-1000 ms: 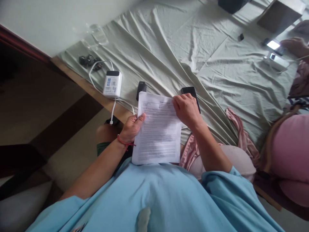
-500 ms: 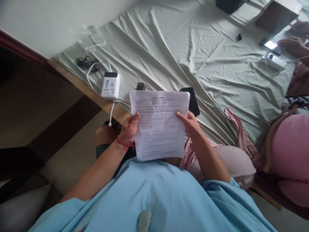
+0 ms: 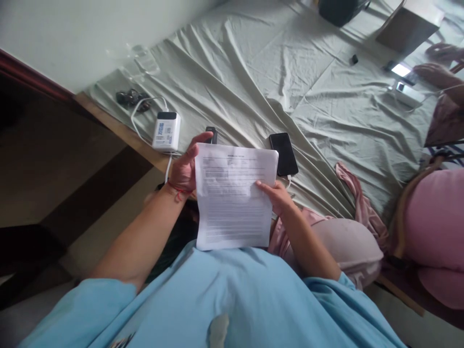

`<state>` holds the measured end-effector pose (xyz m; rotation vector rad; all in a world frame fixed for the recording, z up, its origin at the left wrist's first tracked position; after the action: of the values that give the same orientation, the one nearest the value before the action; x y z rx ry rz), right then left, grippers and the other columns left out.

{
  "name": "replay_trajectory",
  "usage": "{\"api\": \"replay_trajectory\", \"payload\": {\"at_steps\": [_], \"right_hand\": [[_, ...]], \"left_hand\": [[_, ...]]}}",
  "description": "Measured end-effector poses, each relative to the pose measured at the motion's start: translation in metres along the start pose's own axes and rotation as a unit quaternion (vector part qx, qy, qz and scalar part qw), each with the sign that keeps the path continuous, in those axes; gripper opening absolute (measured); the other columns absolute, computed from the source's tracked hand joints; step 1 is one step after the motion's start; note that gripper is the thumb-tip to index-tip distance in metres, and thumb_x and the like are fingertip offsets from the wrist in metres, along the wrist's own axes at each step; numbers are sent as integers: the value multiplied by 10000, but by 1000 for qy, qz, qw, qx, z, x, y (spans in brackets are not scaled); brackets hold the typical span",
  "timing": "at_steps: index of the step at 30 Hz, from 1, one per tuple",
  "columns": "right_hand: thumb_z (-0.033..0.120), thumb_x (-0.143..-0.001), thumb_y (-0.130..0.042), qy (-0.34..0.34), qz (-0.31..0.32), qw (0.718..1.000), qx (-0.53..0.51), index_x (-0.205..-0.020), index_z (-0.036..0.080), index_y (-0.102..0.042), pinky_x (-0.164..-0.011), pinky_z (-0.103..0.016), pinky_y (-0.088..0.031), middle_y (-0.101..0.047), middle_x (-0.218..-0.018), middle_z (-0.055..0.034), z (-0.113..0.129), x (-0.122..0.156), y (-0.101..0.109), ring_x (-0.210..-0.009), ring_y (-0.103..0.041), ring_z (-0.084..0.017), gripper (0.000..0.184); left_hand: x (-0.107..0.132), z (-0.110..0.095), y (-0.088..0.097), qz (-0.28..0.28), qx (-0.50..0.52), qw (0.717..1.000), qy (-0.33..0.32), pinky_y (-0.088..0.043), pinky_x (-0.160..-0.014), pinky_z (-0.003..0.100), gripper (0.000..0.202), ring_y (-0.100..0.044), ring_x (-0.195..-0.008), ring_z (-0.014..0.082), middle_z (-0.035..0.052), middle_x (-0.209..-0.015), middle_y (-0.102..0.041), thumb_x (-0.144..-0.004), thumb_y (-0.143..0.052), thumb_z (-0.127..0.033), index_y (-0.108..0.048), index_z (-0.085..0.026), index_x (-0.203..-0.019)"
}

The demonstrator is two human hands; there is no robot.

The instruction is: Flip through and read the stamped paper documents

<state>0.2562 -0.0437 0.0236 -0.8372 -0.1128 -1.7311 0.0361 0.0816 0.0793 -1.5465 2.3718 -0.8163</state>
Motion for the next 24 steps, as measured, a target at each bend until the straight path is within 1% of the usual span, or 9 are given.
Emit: {"api": "replay_trajectory", "payload": {"at_steps": [3, 7, 11, 13, 16, 19, 21, 22, 24], "right_hand": [[529, -590, -911, 0, -1, 1000, -1, -829, 176, -734, -593, -318, -621, -768, -716, -50, -3, -2, -1, -593, -713, -204, 462], [539, -649, -879, 0, -17, 1000, 8, -816, 183, -714, -543, -305, -602, -748, -672, -48, -5, -4, -1, -560, -694, -199, 426], [535, -654, -878, -6, -33, 999, 8, -809, 193, -711, -531, -307, -591, -736, -650, -46, -5, -5, -2, -562, -691, -204, 411], [564, -663, -863, -4, -44, 999, 5, -794, 201, -704, -522, -306, -584, -721, -625, -37, -5, -5, -4, -558, -687, -203, 418], [596, -638, -867, -6, -50, 999, -4, -763, 207, -686, -502, -299, -571, -711, -611, -20, -5, -5, -6, -515, -659, -184, 447], [598, -616, -879, -17, -41, 999, -4, -756, 204, -678, -492, -291, -561, -711, -615, -14, -7, -4, -8, -492, -639, -170, 463], [602, -611, -879, -20, -38, 999, -1, -758, 204, -674, -504, -291, -564, -711, -619, -12, -7, -3, -8, -505, -644, -170, 470], [602, -602, -883, -19, -44, 999, -2, -758, 205, -671, -510, -291, -566, -712, -624, -10, -6, -3, -9, -512, -646, -169, 476], [602, -585, -891, -11, -65, 998, -8, -760, 208, -662, -512, -291, -562, -707, -625, -4, -3, -3, -9, -516, -642, -166, 487]], "left_hand": [[-1, 4, 1, -9, 3, 1000, -4, -555, -767, 365, 370, -694, -927, 271, 72, -946, -680, -852, -715, -491, -667, -197, -1072], [0, 5, 0, -20, -9, 1000, -19, -551, -733, 363, 426, -690, -872, 254, 56, -913, -673, -842, -713, -547, -653, -226, -1115], [-4, 3, 1, -44, -37, 998, -13, -546, -696, 337, 391, -677, -786, 216, 48, -846, -656, -851, -698, -567, -658, -199, -975], [-6, 3, 3, -62, -40, 997, -19, -540, -665, 321, 390, -664, -738, 197, 41, -812, -647, -864, -682, -581, -654, -195, -916], [-7, 5, 6, -106, -60, 992, -30, -529, -618, 309, 459, -640, -671, 178, 34, -744, -624, -894, -620, -644, -649, -190, -835], [-5, 6, 10, -140, -86, 985, -53, -547, -655, 317, 530, -653, -700, 182, 40, -733, -619, -902, -581, -689, -624, -183, -749], [-4, 5, 12, -133, -91, 985, -56, -562, -711, 331, 530, -677, -768, 199, 46, -771, -637, -898, -584, -694, -626, -184, -758], [-4, 4, 12, -119, -90, 987, -52, -568, -738, 338, 501, -688, -806, 209, 46, -800, -651, -889, -607, -682, -646, -189, -809], [-3, 2, 12, -80, -85, 992, -38, -576, -785, 354, 444, -702, -877, 229, 42, -862, -679, -848, -696, -631, -678, -209, -984]]}}
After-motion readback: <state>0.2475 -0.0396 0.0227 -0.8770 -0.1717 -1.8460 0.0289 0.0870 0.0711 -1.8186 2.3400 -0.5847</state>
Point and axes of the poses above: each hand's wrist, its own x-axis away from the middle knuckle, its own y-axis out of the back of the hand, z = x × y, the point moved 2 cm from there along -x, towards the middle knuckle
